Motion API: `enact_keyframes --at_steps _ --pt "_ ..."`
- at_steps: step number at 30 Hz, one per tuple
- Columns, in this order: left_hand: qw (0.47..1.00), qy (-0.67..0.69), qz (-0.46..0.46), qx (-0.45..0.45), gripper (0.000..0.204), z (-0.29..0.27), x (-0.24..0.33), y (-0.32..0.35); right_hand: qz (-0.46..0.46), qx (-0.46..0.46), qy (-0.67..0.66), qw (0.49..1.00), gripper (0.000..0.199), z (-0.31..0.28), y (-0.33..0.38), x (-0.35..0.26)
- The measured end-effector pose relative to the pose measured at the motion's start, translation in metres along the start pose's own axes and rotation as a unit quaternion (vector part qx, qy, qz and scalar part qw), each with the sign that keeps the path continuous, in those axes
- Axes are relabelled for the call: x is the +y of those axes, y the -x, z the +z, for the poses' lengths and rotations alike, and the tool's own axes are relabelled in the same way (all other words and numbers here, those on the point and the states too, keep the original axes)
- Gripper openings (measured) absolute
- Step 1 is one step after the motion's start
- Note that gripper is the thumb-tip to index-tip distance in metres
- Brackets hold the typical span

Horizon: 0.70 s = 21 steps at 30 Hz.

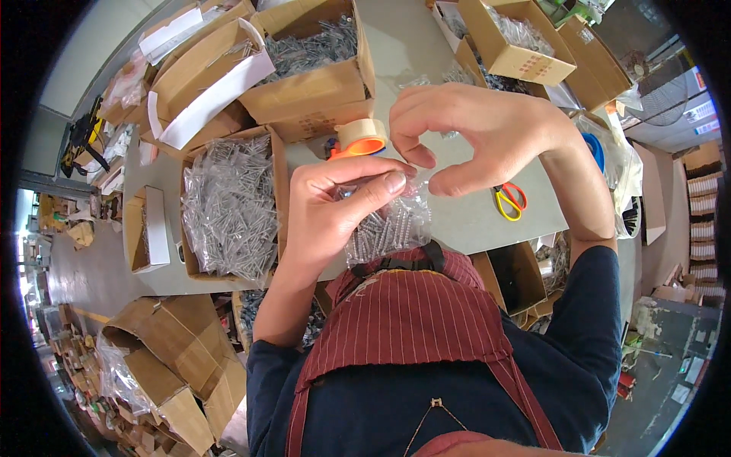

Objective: The person puts screws into small plastic bags, weighs the bags on a scale, and seals them with a strip of tape.

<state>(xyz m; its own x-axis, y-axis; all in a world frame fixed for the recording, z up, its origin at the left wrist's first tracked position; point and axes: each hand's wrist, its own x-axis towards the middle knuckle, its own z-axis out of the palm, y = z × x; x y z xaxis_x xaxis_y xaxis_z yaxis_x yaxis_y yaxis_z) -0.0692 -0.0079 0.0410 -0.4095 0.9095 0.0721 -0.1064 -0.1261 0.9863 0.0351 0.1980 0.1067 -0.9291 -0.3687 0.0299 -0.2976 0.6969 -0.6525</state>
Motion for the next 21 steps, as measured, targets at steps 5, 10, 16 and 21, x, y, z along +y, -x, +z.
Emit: enact_keyframes --at_steps 5,10,16,21 --pt "1.000 -0.013 -0.004 -0.005 0.016 -0.001 0.000 0.000 0.008 -0.002 0.031 0.999 0.029 0.000 -0.002 0.000" --pt "0.999 -0.038 0.002 -0.011 0.017 -0.001 0.001 0.003 0.056 0.006 0.074 0.996 0.039 0.003 -0.004 -0.001" --pt "0.997 0.022 0.041 0.069 0.018 -0.005 -0.007 0.007 0.108 0.264 0.041 0.958 0.032 0.017 0.000 -0.005" --pt "0.989 0.063 0.082 0.106 0.018 -0.002 -0.011 0.007 0.059 0.411 -0.137 0.899 0.029 0.066 0.006 -0.017"
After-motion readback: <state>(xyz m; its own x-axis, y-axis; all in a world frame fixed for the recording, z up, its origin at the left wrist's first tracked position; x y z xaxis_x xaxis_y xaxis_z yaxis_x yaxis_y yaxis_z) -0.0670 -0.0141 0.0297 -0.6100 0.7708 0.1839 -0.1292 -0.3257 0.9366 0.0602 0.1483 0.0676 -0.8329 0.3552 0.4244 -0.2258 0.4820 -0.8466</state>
